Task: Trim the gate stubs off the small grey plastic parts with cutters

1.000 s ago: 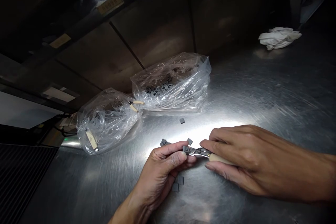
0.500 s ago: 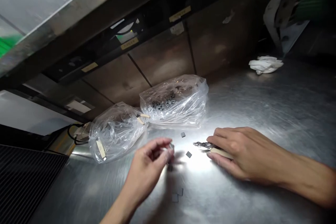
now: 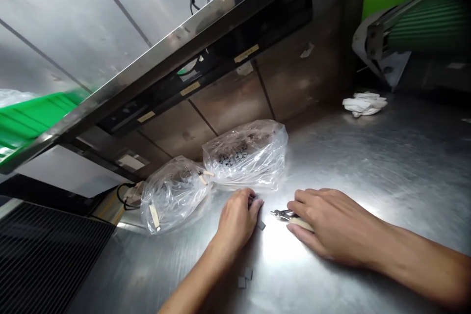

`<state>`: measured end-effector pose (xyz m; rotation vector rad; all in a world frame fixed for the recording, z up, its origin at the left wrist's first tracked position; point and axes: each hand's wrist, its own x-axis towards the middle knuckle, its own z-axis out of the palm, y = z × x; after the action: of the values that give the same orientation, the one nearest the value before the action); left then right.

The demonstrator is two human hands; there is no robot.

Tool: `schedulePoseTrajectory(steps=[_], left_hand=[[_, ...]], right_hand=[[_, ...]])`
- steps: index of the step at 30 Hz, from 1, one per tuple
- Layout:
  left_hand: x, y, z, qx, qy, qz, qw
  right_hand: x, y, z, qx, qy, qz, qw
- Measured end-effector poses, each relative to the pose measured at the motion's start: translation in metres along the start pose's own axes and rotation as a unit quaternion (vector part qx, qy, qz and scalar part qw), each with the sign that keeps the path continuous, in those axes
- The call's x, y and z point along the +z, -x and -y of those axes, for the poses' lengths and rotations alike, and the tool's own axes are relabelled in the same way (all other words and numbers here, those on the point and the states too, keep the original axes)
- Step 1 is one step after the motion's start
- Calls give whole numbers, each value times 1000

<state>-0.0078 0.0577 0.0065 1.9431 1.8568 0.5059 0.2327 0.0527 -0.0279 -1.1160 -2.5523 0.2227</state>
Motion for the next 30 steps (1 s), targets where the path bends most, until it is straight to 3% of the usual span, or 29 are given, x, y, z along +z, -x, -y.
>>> schedulePoseTrajectory(steps=[8,13,15,19,20,23,30], left_hand=[[0,0,16,3,64,24,998],[-5,14,23,-49,193,55,979],[-10,24,20,-109,320,85,937],[-14,42,8,-271,618,71,735],[-13,45,6,-286,644,65,706],[-8,51,3,-295,673,79,673],[-6,55,7,-283,678,105,670]], right_hand=[[4,0,-1,-23,-2,-34,999],[6,1,-3,-43,-10,-63,997],[4,1,-1,-61,-17,-97,993],[-1,0,7,-101,-17,-166,981],[-1,0,9,-105,-15,-172,979],[-3,0,12,-109,-11,-169,980],[-6,-1,14,-120,-2,-159,980]])
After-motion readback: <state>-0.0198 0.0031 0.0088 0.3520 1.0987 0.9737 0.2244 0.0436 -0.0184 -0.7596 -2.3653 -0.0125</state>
